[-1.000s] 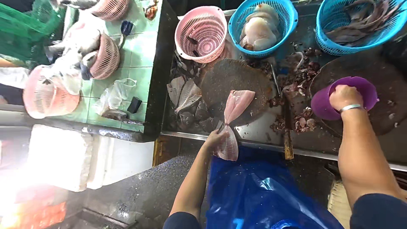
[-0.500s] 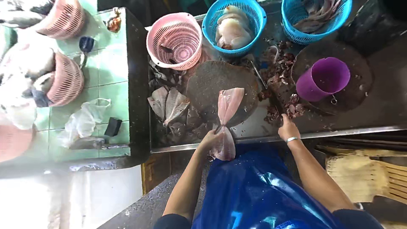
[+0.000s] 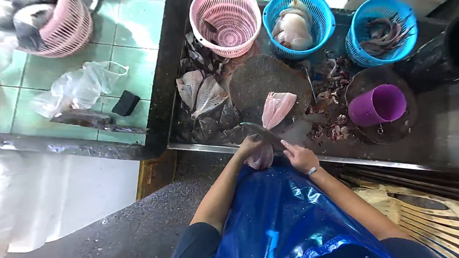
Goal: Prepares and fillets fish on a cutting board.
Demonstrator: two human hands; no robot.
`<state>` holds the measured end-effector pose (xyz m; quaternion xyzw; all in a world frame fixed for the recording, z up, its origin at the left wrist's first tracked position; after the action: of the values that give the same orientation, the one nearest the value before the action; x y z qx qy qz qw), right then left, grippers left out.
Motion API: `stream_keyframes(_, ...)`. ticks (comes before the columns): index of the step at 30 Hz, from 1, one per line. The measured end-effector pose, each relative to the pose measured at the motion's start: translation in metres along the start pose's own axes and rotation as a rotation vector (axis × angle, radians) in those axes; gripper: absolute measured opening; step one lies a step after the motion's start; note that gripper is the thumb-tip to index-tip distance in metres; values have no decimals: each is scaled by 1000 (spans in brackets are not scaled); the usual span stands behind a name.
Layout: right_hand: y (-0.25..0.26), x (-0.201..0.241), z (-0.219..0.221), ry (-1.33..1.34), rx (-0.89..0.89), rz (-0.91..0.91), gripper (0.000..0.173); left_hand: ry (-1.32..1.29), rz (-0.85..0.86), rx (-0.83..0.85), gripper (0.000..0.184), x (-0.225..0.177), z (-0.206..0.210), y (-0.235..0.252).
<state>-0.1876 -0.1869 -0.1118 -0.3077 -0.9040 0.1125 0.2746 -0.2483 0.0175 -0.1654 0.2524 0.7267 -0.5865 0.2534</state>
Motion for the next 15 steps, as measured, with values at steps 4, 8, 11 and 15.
stream_keyframes(4, 0, -2, 10, -81, 69, -18, 51, 22, 6, -28, 32, 0, -5, 0)
stream_keyframes(8, -1, -5, 11, -134, 54, -36, 52, -17, 33, -1, 27, 1, -3, 1)
stream_keyframes(11, 7, 0, 14, -150, 46, -45, 52, -17, 46, 2, 24, 1, -3, 1)
stream_keyframes(15, 14, 2, 17, -161, -2, -54, 51, -31, 55, 10, 24, 1, -4, 1)
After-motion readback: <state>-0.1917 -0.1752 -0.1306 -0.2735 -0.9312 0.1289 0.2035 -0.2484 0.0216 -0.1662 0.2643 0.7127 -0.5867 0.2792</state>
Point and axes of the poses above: each hand's wrist, its own y-axis towards the middle knuckle, its own z-axis out of the palm, x = y × z, the point moved 10 cm from there along y, towards the middle knuckle, and after that the axes turned 11 degrees about -z, right-handed, at the moved point
